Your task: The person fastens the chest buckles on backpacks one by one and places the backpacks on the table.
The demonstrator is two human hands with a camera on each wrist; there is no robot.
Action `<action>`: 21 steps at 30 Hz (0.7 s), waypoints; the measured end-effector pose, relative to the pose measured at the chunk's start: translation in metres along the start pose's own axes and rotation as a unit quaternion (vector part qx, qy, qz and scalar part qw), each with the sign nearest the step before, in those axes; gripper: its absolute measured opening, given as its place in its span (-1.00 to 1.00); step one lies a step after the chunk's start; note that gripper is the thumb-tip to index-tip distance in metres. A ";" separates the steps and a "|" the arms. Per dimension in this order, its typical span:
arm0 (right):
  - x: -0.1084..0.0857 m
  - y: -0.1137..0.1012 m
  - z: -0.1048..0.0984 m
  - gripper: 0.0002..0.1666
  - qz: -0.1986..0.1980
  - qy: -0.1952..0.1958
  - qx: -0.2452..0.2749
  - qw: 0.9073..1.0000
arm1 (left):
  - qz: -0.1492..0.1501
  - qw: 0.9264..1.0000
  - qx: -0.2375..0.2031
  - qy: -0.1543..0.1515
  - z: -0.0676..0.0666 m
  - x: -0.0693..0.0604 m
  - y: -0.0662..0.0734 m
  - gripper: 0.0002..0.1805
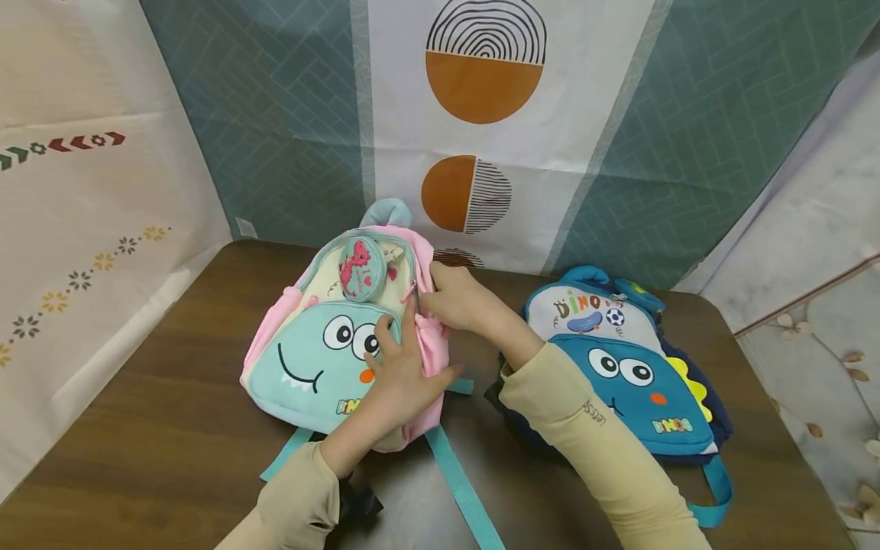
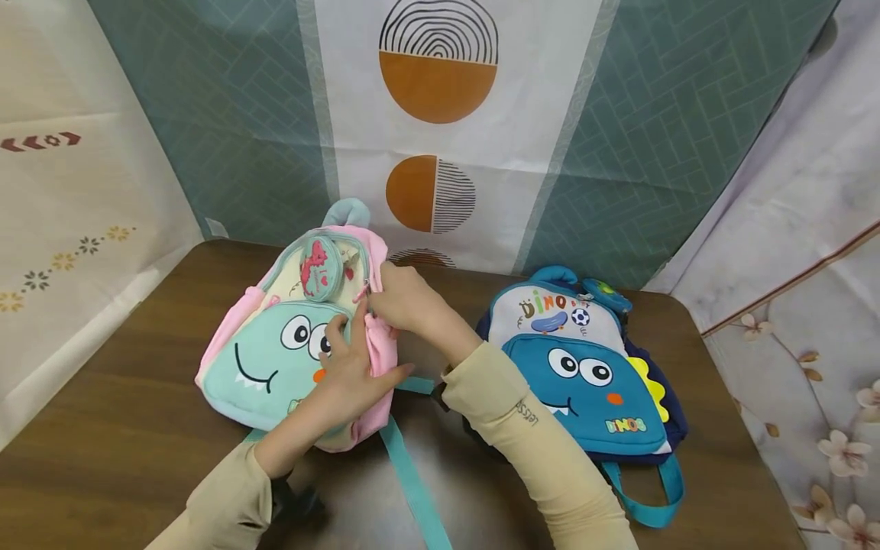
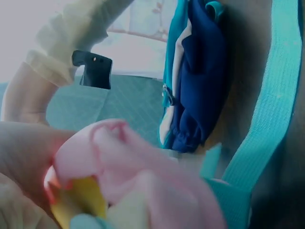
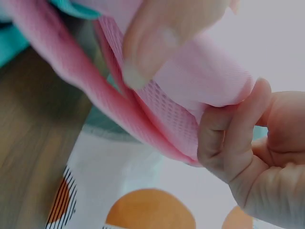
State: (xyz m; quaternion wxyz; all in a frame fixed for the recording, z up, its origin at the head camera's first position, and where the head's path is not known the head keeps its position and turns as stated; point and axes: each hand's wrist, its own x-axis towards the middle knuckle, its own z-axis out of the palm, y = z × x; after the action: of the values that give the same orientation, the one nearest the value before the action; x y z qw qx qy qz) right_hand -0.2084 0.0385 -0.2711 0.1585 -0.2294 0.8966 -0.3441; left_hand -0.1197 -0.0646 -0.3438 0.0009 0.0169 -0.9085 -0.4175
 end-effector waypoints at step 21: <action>-0.033 -0.030 0.011 -0.81 -0.321 0.039 0.087 0.942 | 0.264 0.863 -0.070 0.424 -0.049 -0.019 -0.019 -0.52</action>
State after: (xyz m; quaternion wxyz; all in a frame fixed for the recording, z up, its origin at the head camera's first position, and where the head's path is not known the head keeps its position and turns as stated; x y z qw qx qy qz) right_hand -0.1664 0.0301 -0.2537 0.0238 -0.4772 0.7470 -0.4623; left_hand -0.0992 -0.1132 -0.3264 0.4974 -0.0480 -0.7592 -0.4171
